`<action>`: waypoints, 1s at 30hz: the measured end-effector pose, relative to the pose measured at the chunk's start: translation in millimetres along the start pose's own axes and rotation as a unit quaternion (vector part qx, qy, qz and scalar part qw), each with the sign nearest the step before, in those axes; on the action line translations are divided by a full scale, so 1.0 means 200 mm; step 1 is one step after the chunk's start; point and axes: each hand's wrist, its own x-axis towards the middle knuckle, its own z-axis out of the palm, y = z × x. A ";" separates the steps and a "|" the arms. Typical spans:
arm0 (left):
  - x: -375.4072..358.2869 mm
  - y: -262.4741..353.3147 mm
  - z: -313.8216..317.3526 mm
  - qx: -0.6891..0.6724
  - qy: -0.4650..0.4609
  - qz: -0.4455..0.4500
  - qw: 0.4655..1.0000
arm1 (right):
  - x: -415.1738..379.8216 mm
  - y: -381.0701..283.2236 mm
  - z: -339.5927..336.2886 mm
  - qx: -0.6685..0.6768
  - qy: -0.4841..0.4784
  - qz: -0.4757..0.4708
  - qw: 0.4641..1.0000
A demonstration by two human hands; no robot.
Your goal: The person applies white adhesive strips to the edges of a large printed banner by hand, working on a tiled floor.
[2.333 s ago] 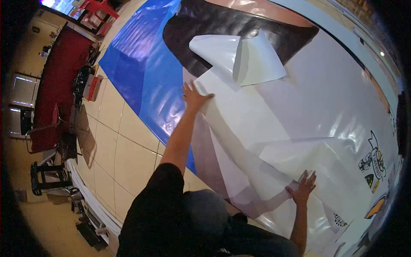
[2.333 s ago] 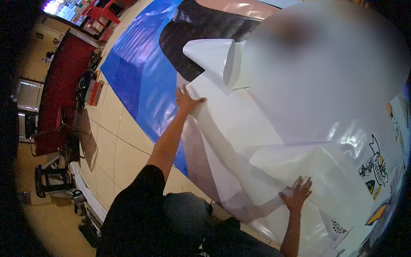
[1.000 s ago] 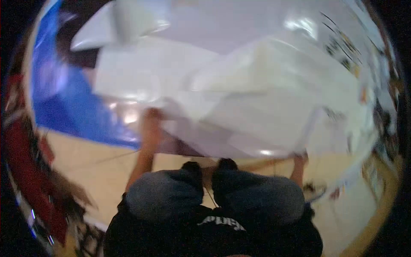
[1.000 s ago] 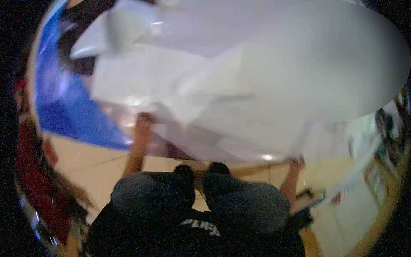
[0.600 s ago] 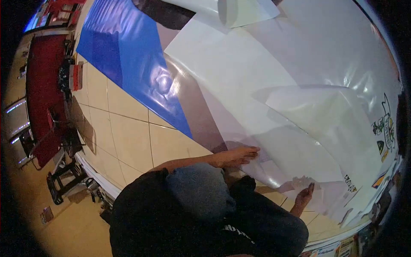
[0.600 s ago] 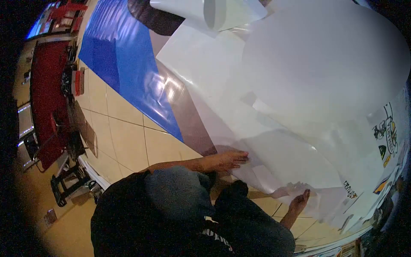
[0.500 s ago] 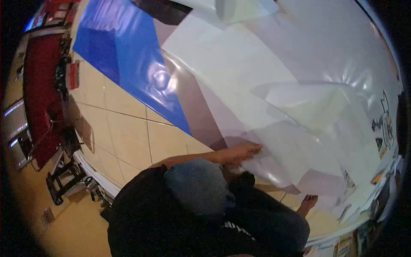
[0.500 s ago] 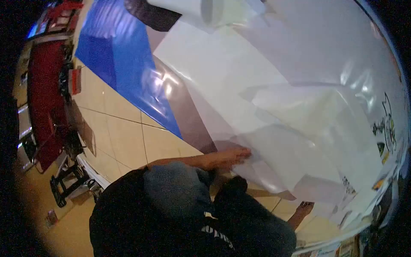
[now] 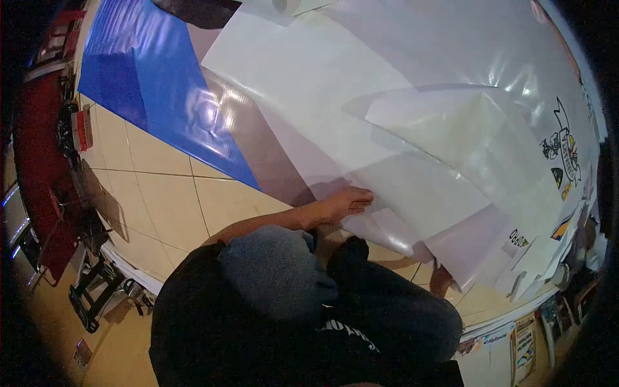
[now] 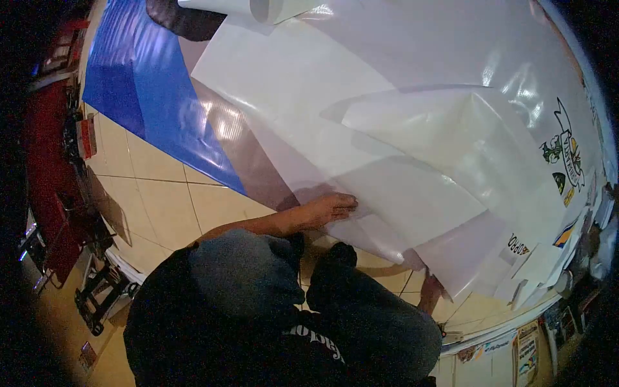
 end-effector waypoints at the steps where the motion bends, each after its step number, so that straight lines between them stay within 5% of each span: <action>1: -0.03 0.03 0.04 0.018 0.019 -0.007 1.000 | 0.00 -0.01 0.00 0.001 -0.005 -0.010 1.000; 6: 0.02 -0.01 0.01 0.033 0.071 -0.003 0.997 | 0.19 -0.24 -0.14 0.015 -0.058 -0.113 0.992; 8: 0.04 -0.04 -0.08 0.026 -0.040 0.017 0.999 | 0.41 -0.40 -0.26 0.020 0.241 -0.121 0.963; 9: 0.03 -0.02 -0.07 0.031 -0.034 0.024 0.999 | 0.50 -0.49 -0.50 0.053 0.158 -0.162 0.973; 12: 0.00 0.01 0.02 0.017 -0.019 -0.020 0.999 | 0.40 -0.82 -0.43 0.141 0.216 -0.143 0.956; 14: 0.04 -0.03 0.05 -0.093 0.045 -0.016 0.995 | 0.41 -0.83 -0.67 0.003 0.147 -0.238 0.960; 15: 0.00 0.01 0.09 -0.090 0.046 -0.002 0.995 | 0.45 -0.79 -0.88 -0.188 0.036 -0.238 0.952; 16: -0.06 0.06 0.19 -0.094 0.071 0.072 0.990 | 0.49 -0.76 -1.08 -0.353 -0.074 -0.271 0.892; 18: -0.11 0.17 0.20 -0.099 0.098 0.159 0.977 | 0.45 -0.61 -0.90 -0.505 0.170 -0.248 0.809; 20: -0.12 0.32 0.12 -0.082 0.162 0.183 0.966 | 0.43 -0.52 -0.78 -0.545 0.239 -0.214 0.774; 23: -0.18 0.51 -0.10 -0.100 0.259 0.259 0.925 | 0.41 -0.46 -0.67 -0.582 0.263 -0.204 0.742; 25: -0.22 0.67 -0.35 -0.145 0.254 0.392 0.872 | 0.40 -0.46 -0.60 -0.602 0.266 -0.212 0.722; 28: -0.53 1.14 -0.96 -0.167 0.327 0.517 0.773 | 0.41 -0.42 -0.42 -0.642 0.230 -0.233 0.693; 29: -0.75 1.30 -1.16 -0.007 0.390 0.495 0.776 | 0.43 -0.39 -0.35 -0.649 0.196 -0.247 0.692; 30: -0.87 1.41 -1.37 -0.021 0.383 0.518 0.765 | 0.46 -0.32 -0.21 -0.648 0.142 -0.248 0.706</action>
